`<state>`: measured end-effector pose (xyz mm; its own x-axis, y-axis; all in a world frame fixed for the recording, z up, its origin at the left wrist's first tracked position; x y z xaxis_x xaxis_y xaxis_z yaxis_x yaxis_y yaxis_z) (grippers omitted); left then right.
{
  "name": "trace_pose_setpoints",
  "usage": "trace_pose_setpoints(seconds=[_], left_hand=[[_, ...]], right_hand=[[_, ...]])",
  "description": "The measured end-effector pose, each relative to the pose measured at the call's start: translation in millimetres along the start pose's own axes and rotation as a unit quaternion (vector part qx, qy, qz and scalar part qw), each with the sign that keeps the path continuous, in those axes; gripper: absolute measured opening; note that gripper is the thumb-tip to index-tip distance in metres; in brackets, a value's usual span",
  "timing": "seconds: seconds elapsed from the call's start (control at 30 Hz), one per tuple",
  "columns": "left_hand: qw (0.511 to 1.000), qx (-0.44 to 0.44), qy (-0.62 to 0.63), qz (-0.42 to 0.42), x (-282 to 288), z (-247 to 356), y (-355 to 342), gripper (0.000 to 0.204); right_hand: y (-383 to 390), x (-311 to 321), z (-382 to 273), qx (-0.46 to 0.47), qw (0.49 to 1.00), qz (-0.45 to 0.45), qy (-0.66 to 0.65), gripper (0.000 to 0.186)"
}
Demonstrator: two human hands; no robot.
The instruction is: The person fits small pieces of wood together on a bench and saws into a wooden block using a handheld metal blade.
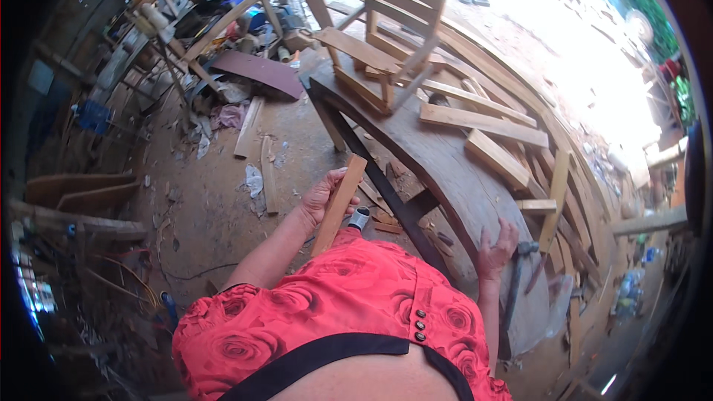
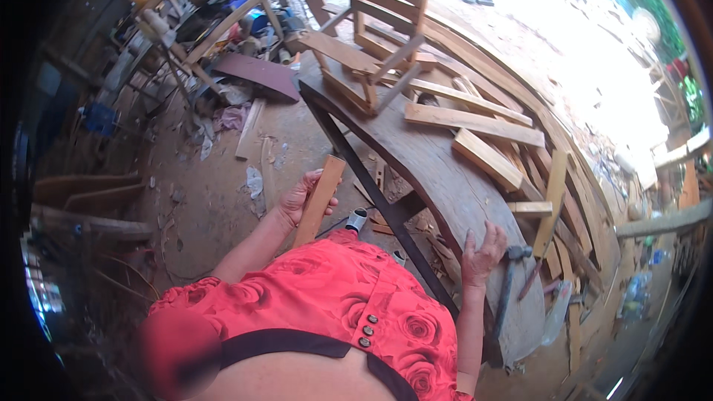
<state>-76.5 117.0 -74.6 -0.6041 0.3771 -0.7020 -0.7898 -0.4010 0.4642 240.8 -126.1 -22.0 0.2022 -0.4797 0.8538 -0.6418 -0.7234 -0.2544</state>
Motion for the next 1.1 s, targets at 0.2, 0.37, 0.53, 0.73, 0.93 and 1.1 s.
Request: trace_pose_setpoints(seconds=[0.2,0.37,0.53,0.73,0.93,1.1], left_hand=[[0.996,-0.064,0.035,0.047,53.1,53.2,15.7,0.056],[0.989,-0.099,0.099,0.054,124.4,111.1,0.9,0.054],[0.983,-0.118,0.092,0.106,183.0,176.4,-6.3,0.053],[0.984,-0.128,0.066,0.104,202.1,253.5,-35.8,0.055],[0.966,-0.202,0.110,0.119,213.3,308.8,-45.4,0.053],[0.971,-0.168,0.087,0.146,220.3,332.9,-56.6,0.054]], right_hand=[[-63.9,-88.0,-90.8,0.059,0.990,-0.117,-0.050,0.045],[-96.2,-141.4,-114.6,-0.011,0.994,-0.103,0.017,0.048],[-99.2,-156.6,-111.9,-0.028,0.990,-0.035,0.136,0.048],[-102.2,-157.8,-119.4,-0.021,0.982,-0.037,0.182,0.046],[-104.5,-167.7,-120.6,-0.033,0.979,-0.045,0.194,0.048],[-103.0,-166.3,-120.2,-0.056,0.981,-0.061,0.175,0.050]])
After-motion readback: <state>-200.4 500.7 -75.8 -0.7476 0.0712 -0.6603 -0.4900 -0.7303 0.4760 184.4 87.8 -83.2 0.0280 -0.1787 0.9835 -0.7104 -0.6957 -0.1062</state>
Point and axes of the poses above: each hand's wrist, its own y-axis away from the middle knuckle, its own x-axis out of the back of the hand, z = x × y, the point moved 10 cm from there along -y, towards the middle knuckle, and after that the axes turned 9 degrees about -z, right-handed, at the moved point
